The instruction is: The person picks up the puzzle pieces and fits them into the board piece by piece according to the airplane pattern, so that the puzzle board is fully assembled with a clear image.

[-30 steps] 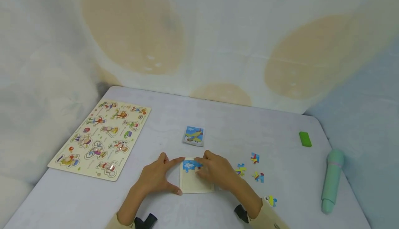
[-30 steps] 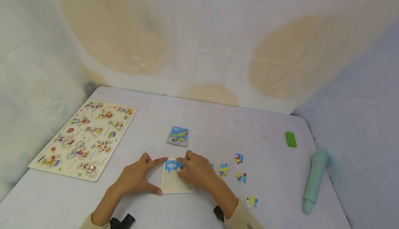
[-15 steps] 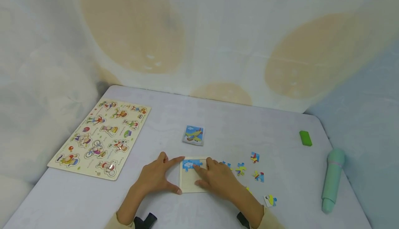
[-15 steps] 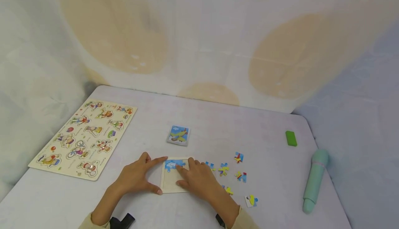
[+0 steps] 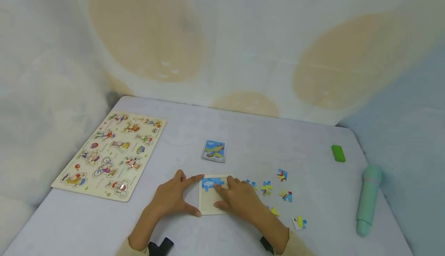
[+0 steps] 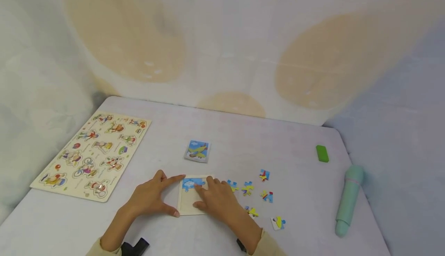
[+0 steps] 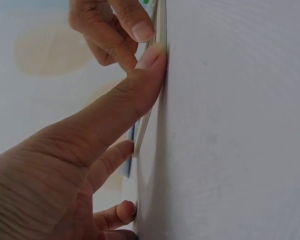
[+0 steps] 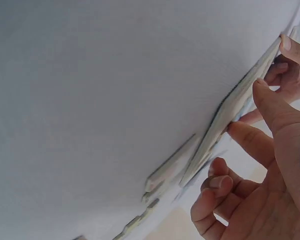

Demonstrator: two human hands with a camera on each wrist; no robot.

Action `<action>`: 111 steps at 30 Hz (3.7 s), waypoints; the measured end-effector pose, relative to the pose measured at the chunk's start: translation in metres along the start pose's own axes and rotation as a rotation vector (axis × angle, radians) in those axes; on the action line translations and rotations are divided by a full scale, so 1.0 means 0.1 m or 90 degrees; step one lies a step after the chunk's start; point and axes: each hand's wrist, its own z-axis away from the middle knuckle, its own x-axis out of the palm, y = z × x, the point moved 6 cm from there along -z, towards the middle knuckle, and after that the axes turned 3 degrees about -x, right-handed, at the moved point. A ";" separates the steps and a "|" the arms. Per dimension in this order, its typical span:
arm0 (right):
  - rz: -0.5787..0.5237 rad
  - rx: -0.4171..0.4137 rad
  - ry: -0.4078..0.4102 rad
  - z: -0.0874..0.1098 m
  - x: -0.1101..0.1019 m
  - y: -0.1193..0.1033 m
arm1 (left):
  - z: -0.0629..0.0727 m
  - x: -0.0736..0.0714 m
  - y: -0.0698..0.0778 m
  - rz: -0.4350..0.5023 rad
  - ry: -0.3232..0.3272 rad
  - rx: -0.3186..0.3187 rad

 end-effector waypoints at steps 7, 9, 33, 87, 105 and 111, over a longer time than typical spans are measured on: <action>-0.036 0.003 -0.031 0.03 -0.02 0.01 | 0.01 0.03 -0.02 0.008 -0.014 -0.017; -0.069 0.010 -0.026 0.06 -0.06 0.05 | 0.02 0.02 -0.03 0.006 -0.015 -0.020; -0.524 0.305 0.083 1.13 -0.05 1.37 | 0.00 0.00 0.00 0.004 -0.009 -0.019; -0.415 0.419 0.149 1.16 0.38 1.93 | 0.03 0.00 -0.02 -0.006 -0.007 -0.021; -0.433 0.400 0.176 1.18 0.20 1.84 | 0.00 0.01 0.00 0.006 -0.017 -0.028; -0.433 0.328 0.191 1.03 0.06 1.66 | 0.00 0.02 -0.01 0.002 -0.020 -0.026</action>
